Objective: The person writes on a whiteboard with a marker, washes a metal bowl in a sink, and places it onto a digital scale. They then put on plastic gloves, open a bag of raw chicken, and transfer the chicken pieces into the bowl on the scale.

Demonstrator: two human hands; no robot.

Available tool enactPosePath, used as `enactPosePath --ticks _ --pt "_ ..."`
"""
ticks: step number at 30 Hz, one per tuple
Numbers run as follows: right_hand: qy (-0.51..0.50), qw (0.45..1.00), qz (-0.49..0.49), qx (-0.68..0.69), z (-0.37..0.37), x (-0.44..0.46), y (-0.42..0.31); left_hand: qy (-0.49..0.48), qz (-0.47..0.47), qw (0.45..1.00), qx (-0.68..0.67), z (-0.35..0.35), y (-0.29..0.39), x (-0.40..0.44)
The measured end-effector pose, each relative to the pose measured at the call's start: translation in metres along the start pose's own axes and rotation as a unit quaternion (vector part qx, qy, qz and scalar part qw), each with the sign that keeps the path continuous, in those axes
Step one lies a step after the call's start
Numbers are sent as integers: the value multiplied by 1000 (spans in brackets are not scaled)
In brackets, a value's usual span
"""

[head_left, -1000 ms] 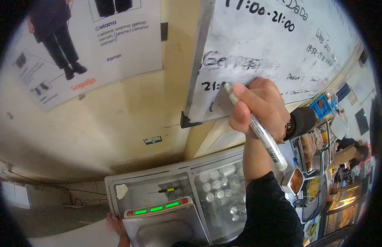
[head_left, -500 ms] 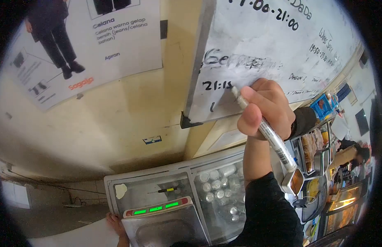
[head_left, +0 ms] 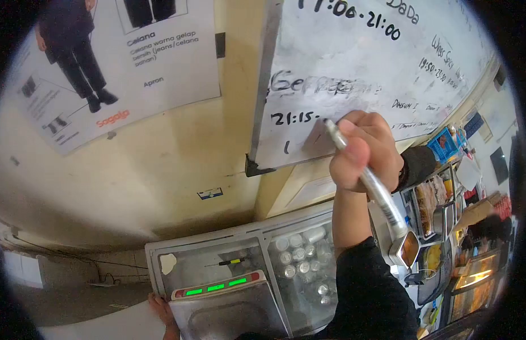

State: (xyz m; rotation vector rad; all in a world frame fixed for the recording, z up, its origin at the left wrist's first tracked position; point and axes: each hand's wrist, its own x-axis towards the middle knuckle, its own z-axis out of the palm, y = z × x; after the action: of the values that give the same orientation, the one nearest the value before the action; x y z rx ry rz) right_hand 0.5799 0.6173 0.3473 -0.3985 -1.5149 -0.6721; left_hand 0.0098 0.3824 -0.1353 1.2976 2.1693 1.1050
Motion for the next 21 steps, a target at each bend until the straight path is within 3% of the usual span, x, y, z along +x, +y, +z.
enactPosePath --ticks 2,3,5,8,9,11,14,16,21 --pt "1 1000 12 11 -11 -1 -1 5 -86 986 -143 -2 40 -5" --pt "1 1000 18 9 -14 1 -1 5 -85 986 -144 -1 37 -4" --pt "0 999 31 7 -19 3 -3 19 16 998 51 -3 29 -3" --pt "-50 999 20 -7 -21 6 3 1 -27 999 18 1 -31 9" --pt "-33 999 1 -2 -16 8 8 -1 -27 999 19 -1 -15 6" --pt "-16 1000 -17 0 -13 8 11 -67 -61 990 -110 -10 54 -3" --pt "-11 1000 -20 6 -14 5 12 -71 -40 997 -13 -13 51 0" --pt "-68 997 -43 -14 -17 6 12 -57 -42 997 -41 -11 50 -3" --pt "-71 995 -61 -15 -17 4 14 -13 -5 999 -37 -4 15 -5"
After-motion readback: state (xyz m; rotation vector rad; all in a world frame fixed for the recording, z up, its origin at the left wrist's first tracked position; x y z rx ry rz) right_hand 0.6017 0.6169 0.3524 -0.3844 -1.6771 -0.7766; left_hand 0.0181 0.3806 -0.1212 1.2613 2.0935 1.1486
